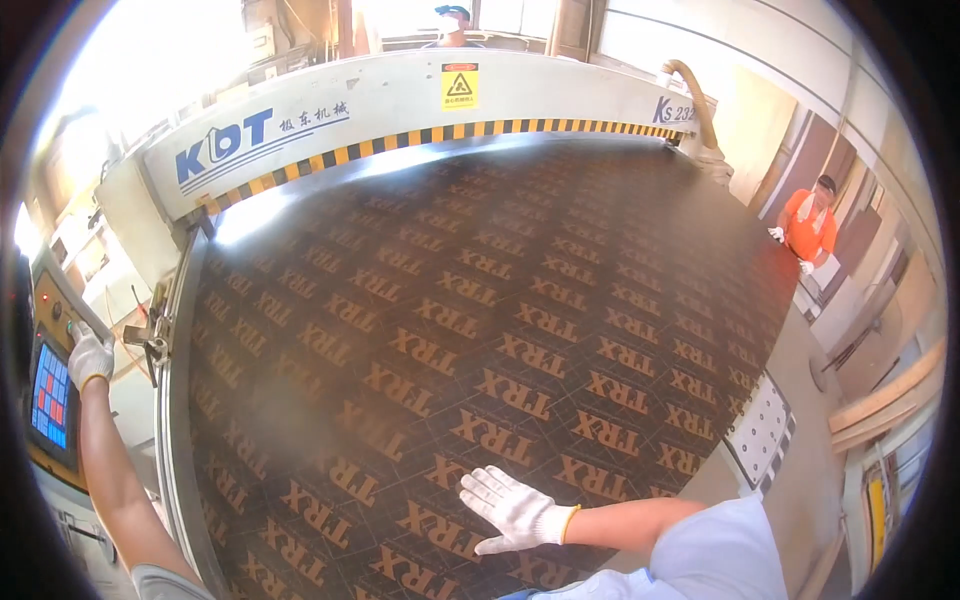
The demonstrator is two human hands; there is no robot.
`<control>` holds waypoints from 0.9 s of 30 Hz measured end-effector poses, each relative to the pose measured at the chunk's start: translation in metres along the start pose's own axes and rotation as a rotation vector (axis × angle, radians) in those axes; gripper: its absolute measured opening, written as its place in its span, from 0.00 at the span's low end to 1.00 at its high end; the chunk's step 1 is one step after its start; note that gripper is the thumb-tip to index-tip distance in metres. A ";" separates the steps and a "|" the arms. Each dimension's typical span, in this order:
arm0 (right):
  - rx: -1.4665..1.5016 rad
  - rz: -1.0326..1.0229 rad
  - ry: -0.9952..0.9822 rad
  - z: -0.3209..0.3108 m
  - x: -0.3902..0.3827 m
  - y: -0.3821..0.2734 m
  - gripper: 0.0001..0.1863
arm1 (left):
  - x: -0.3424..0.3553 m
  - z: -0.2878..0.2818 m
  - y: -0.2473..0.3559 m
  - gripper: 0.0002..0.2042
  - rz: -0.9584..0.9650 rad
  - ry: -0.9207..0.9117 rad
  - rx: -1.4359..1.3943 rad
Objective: The person and a coworker slide a large wood board into an industrial cutting machine. The person operates the machine's control panel, then helps the coworker pull out, rotate, and reload the board into the machine.
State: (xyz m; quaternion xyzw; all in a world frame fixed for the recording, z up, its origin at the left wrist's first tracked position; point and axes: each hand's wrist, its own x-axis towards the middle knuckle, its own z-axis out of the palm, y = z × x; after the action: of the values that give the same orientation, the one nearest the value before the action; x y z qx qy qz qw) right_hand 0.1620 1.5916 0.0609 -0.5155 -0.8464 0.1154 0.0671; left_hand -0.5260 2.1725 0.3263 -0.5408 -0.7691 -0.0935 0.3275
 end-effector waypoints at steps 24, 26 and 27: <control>0.051 -0.028 0.001 0.018 -0.005 0.006 0.71 | -0.151 -0.196 -0.006 0.41 -0.019 -0.404 0.060; 0.057 -0.026 0.002 0.018 -0.005 0.006 0.71 | -0.148 -0.196 -0.007 0.39 -0.035 -0.417 0.035; 0.058 -0.024 0.002 0.018 -0.005 0.006 0.71 | -0.150 -0.194 -0.006 0.38 -0.046 -0.392 0.020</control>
State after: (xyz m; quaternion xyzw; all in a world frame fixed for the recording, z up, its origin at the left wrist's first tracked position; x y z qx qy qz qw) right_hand 0.1651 1.5874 0.0424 -0.5032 -0.8488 0.1388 0.0843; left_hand -0.4234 1.9574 0.3858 -0.5276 -0.8313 0.0140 0.1745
